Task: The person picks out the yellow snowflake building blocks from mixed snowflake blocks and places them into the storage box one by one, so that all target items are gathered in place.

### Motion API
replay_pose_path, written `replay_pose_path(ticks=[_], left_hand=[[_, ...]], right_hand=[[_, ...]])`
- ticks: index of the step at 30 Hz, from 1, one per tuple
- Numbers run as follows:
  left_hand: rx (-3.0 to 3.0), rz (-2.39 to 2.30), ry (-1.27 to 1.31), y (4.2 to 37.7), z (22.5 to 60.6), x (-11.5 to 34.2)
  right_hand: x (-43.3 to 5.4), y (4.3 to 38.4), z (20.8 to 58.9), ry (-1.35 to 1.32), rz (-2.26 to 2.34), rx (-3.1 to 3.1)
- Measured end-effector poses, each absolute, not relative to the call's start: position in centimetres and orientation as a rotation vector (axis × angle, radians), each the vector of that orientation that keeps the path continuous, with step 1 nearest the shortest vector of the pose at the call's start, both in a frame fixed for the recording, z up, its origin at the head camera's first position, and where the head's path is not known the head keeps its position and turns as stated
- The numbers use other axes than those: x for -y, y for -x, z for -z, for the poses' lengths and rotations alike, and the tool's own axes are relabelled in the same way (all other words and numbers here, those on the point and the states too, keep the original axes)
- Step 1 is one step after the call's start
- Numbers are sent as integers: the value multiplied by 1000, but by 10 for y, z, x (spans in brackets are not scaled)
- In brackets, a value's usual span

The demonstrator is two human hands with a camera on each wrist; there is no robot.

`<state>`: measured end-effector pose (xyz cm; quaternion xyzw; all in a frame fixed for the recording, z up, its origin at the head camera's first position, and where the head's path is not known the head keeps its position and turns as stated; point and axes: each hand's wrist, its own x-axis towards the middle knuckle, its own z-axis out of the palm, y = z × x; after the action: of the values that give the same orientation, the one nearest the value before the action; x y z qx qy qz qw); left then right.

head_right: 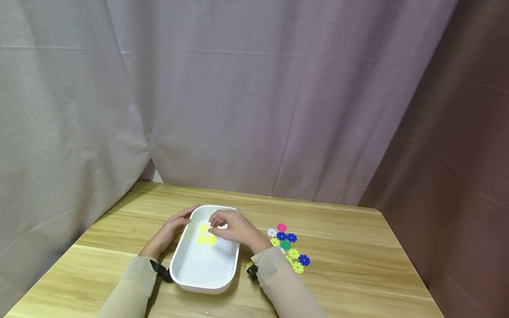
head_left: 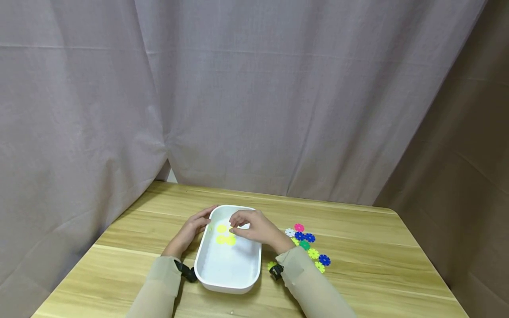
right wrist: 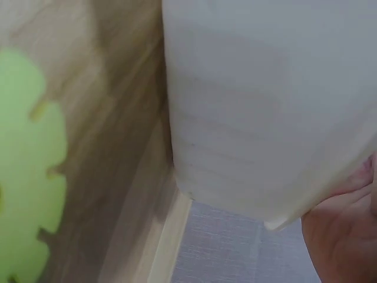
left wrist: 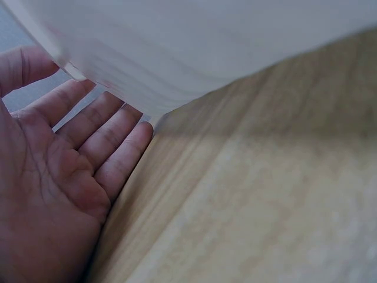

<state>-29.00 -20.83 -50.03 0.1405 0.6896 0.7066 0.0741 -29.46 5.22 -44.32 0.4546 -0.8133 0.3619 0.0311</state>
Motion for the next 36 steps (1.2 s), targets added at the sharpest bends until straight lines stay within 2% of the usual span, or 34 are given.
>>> replay_pose_path(ticks=[9, 17, 24, 30, 36], left_hand=[[-2100, -2101, -427, 290, 498, 208], [-2097, -2102, -423, 287, 502, 204], [-2106, -2108, -431, 290, 499, 202], [-2110, -2093, -435, 291, 501, 202], [-2116, -2097, -442, 291, 502, 203]], right_hand=[[-58, 289, 436, -1402, -1185, 2484], [-78, 274, 432, -1246, -1276, 2530], [-97, 268, 424, -1220, -1320, 2475], [-118, 263, 428, -1165, -1352, 2485], [-141, 255, 437, -1225, -1301, 2495]])
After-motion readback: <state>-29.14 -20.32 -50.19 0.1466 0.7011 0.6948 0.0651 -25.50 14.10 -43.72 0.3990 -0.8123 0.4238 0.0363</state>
